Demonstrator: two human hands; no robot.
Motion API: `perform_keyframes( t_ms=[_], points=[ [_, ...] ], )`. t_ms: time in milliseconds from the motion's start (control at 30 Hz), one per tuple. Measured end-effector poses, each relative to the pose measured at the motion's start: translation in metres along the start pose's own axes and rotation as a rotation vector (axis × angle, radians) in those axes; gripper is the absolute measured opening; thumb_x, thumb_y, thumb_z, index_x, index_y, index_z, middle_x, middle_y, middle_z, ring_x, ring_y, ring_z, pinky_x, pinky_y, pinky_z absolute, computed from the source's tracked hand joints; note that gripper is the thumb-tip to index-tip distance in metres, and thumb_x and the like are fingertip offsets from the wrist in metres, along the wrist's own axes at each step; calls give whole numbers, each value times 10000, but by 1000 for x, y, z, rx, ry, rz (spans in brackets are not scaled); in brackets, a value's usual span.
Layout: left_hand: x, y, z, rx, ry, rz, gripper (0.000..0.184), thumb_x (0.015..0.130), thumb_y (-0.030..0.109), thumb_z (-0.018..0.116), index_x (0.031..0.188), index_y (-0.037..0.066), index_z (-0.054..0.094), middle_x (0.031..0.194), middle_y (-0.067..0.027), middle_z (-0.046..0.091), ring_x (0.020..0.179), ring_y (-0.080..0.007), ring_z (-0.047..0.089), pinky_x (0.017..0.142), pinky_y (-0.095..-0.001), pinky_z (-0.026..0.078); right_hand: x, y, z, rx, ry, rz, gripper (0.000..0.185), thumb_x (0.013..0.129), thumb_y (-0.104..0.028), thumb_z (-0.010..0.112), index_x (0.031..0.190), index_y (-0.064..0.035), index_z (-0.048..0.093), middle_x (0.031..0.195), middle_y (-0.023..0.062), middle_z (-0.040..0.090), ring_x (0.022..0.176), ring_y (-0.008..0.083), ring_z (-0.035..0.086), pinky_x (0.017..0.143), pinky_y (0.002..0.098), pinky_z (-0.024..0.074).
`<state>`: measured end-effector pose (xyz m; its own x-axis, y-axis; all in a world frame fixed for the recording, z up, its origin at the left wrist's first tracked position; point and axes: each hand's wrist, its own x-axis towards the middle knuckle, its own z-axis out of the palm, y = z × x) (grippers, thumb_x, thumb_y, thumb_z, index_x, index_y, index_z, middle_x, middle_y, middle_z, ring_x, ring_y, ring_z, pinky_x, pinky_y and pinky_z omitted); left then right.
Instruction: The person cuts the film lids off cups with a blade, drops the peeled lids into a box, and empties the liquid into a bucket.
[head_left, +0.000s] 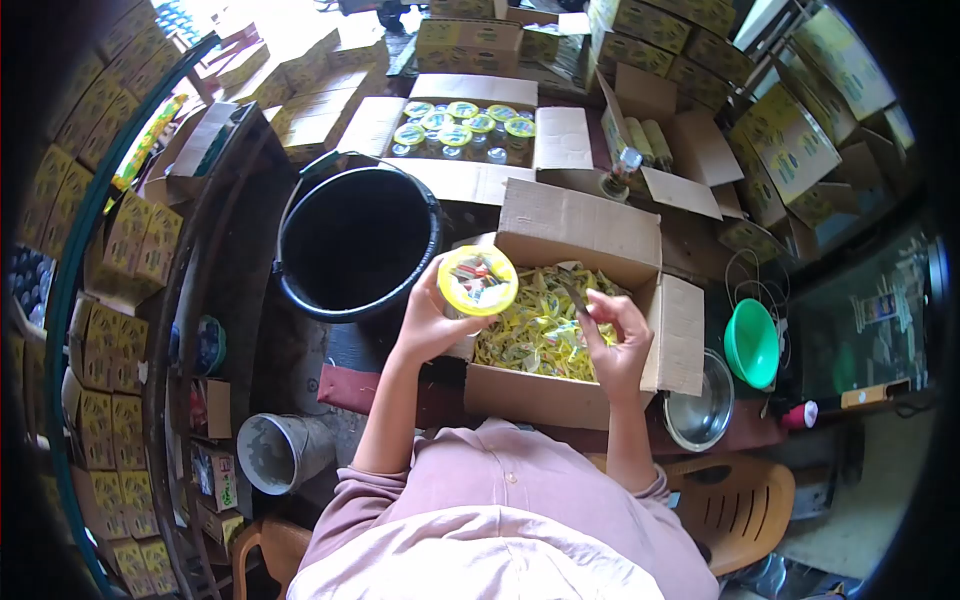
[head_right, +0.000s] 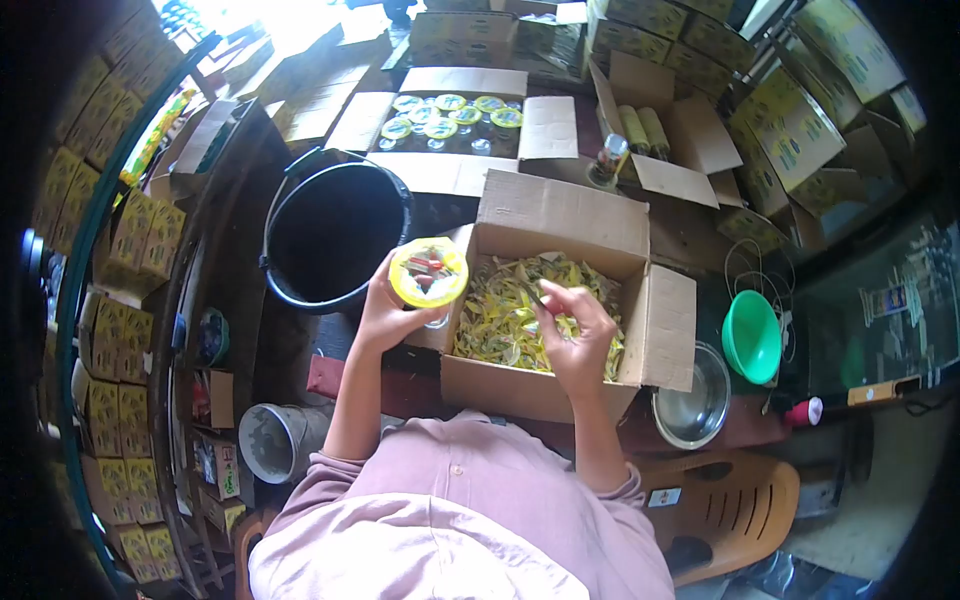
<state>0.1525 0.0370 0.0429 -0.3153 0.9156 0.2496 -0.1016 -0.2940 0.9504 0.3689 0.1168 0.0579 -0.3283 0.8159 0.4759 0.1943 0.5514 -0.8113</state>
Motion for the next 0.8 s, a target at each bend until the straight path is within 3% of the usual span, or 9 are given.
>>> perform_keyframes(
  t_ms=[67, 167, 200, 300, 367, 400, 500, 600, 800],
  points=[
    [-2, 0, 13, 64, -24, 6, 631, 561, -25, 702, 1140, -25, 453, 1044, -63, 541, 1000, -119, 525, 915, -263, 406, 15, -7, 2, -81, -10, -262, 231, 678, 37, 666, 888, -58, 652, 754, 69, 585, 667, 188, 590, 621, 280, 478],
    [-3, 3, 21, 221, -66, 66, 572, 556, 44, 685, 1085, -41, 482, 1008, -104, 549, 951, -153, 538, 870, -280, 425, 27, -20, 1, -264, -89, -451, 246, 645, 27, 661, 875, -59, 646, 831, 62, 590, 738, 202, 594, 643, 300, 485],
    [-1, 5, 21, 237, -94, 103, 562, 560, 61, 681, 1076, -45, 486, 1003, -112, 549, 943, -164, 541, 862, -285, 428, 31, -22, -2, -396, -135, -539, 262, 624, -8, 653, 878, -69, 643, 898, 59, 589, 840, 208, 594, 685, 315, 495],
    [1, 14, 21, 239, -151, 177, 539, 569, 105, 668, 1055, -53, 498, 994, -130, 549, 924, -194, 547, 845, -300, 433, 42, -29, 0, -477, -192, -742, 257, 633, -49, 637, 888, -84, 642, 898, 63, 591, 894, 214, 590, 736, 322, 500],
    [-1, 20, 21, 177, -163, 176, 530, 573, 120, 658, 1049, -54, 503, 994, -136, 548, 920, -215, 550, 841, -306, 434, 45, -29, 1, -492, -214, -801, 242, 650, -73, 629, 891, -77, 639, 914, 63, 594, 906, 214, 588, 750, 326, 504],
    [0, 20, 19, 195, -173, 184, 551, 557, 83, 662, 1069, -33, 497, 994, -96, 558, 914, -145, 547, 831, -268, 435, 47, -29, 2, -494, -224, -830, 241, 649, -77, 632, 890, -72, 638, 920, 62, 595, 904, 212, 588, 749, 326, 504],
    [0, 26, 22, 284, -146, 192, 567, 538, 81, 727, 1054, -20, 514, 975, -85, 572, 890, -134, 555, 815, -262, 446, 50, -32, 4, -507, -230, -898, 233, 652, -89, 637, 883, -59, 635, 922, 62, 597, 894, 203, 589, 742, 321, 503],
    [-2, 31, 28, 351, -77, 129, 538, 550, 97, 769, 1021, -38, 546, 927, -118, 599, 836, -183, 588, 794, -292, 467, 51, -30, 5, -514, -222, -938, 212, 662, -98, 641, 870, -55, 634, 908, 62, 601, 881, 194, 591, 735, 314, 503],
    [-2, 35, 28, 279, -111, 84, 507, 575, 88, 773, 1016, -34, 553, 921, -114, 611, 831, -166, 590, 780, -283, 470, 54, -28, 5, -506, -231, -973, 174, 688, -103, 637, 857, -60, 639, 876, 56, 607, 857, 183, 597, 721, 308, 503]
  ],
)
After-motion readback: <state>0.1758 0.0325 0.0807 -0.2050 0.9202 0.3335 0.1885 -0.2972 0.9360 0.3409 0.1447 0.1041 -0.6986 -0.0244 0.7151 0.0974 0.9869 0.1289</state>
